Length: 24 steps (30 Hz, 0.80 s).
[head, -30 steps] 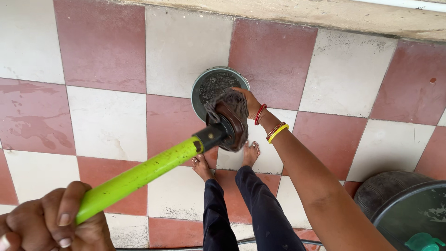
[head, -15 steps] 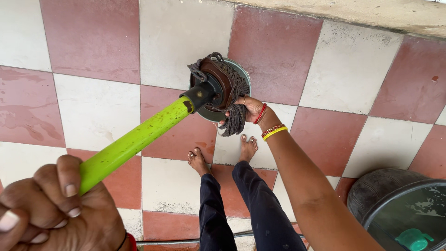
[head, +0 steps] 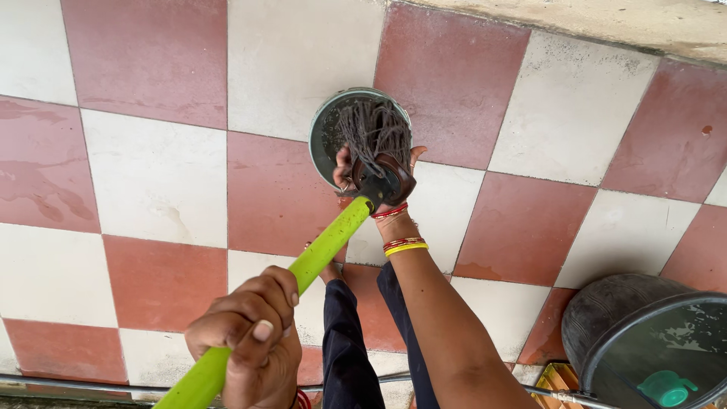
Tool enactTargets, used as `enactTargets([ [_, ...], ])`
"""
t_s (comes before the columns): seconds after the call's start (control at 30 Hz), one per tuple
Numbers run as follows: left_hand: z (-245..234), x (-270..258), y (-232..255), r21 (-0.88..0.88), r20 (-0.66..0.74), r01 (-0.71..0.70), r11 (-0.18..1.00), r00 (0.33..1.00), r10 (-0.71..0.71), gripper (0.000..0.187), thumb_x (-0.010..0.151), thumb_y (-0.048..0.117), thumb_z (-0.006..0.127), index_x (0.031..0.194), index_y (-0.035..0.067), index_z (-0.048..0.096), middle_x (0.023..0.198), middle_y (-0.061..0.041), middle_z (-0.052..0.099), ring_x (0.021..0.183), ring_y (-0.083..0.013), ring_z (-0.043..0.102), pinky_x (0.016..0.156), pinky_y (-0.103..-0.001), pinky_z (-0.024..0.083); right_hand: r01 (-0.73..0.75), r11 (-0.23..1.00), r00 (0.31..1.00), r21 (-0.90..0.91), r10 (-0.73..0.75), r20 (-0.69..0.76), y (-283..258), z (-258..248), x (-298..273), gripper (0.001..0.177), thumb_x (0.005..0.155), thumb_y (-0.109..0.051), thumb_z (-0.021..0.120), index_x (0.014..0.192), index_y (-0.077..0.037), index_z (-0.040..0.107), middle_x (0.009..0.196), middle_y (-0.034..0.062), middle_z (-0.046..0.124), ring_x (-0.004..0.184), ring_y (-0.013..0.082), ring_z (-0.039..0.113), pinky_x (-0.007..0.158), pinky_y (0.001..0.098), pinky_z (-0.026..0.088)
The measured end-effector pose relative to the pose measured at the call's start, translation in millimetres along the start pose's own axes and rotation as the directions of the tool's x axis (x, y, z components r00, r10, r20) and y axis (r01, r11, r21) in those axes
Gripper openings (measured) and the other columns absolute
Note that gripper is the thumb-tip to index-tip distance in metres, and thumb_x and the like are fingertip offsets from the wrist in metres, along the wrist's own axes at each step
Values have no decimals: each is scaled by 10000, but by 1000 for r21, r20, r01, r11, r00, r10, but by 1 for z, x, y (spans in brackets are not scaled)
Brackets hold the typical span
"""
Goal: The person mops a tiled floor using a mop and a bucket, rinsing and wringing the mop head by hand in the water.
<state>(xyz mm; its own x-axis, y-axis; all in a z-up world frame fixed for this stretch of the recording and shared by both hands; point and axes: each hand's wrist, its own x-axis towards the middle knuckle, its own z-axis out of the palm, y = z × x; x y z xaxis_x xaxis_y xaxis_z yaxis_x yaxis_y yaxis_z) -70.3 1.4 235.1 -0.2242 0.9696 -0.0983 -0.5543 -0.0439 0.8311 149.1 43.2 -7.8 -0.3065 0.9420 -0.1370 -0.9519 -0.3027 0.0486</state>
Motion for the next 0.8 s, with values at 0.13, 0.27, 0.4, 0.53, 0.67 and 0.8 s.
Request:
enactTargets([
  [0.13,-8,-16,9,-12,23,55,998,998,-54,388,802,6,620,630,96,284,491,-32,340,474,-144,337,599,-394,412,45,984,999,173,-40,-32,11,13,8,1334,673,-973,447,1647,-104,171,1670,296,212,1553,500,214,1254,744,210],
  [0.27,-26,-26,15,-14,32,49,999,998,-49,418,755,-38,619,569,104,273,475,-28,344,446,-146,338,539,-385,412,176,983,981,41,-172,-85,5,16,15,1475,638,-960,529,1658,-2,63,1661,373,107,1558,535,132,1225,735,146],
  [0.4,-50,-36,30,27,26,126,992,992,-126,397,740,-52,613,546,94,299,454,-54,406,424,-146,364,538,-412,433,147,989,989,-32,-147,-10,4,24,6,1507,612,-944,576,1660,11,64,1676,360,92,1568,510,176,1219,728,176],
  [0.53,-64,-44,35,43,44,174,984,983,-176,415,723,-81,625,542,96,296,450,-53,415,416,-151,384,542,-415,439,105,980,992,168,-116,56,1,28,7,1581,628,-889,685,1685,94,40,1603,381,180,1436,488,353,1197,612,374],
  [0.67,-74,-43,41,132,127,190,973,970,-207,382,713,-87,618,528,76,326,451,-61,433,416,-162,423,563,-431,487,86,976,995,202,-73,-71,-3,32,6,1226,693,-663,792,1591,-31,247,1646,334,302,1223,300,622,1013,372,566],
  [0.8,-69,-42,37,165,151,137,977,975,-162,367,697,-99,606,514,65,333,445,-57,420,407,-151,414,539,-413,496,141,989,964,-51,-149,-219,-11,15,3,701,930,-380,746,1512,-115,458,1549,209,512,1023,182,652,886,304,567],
])
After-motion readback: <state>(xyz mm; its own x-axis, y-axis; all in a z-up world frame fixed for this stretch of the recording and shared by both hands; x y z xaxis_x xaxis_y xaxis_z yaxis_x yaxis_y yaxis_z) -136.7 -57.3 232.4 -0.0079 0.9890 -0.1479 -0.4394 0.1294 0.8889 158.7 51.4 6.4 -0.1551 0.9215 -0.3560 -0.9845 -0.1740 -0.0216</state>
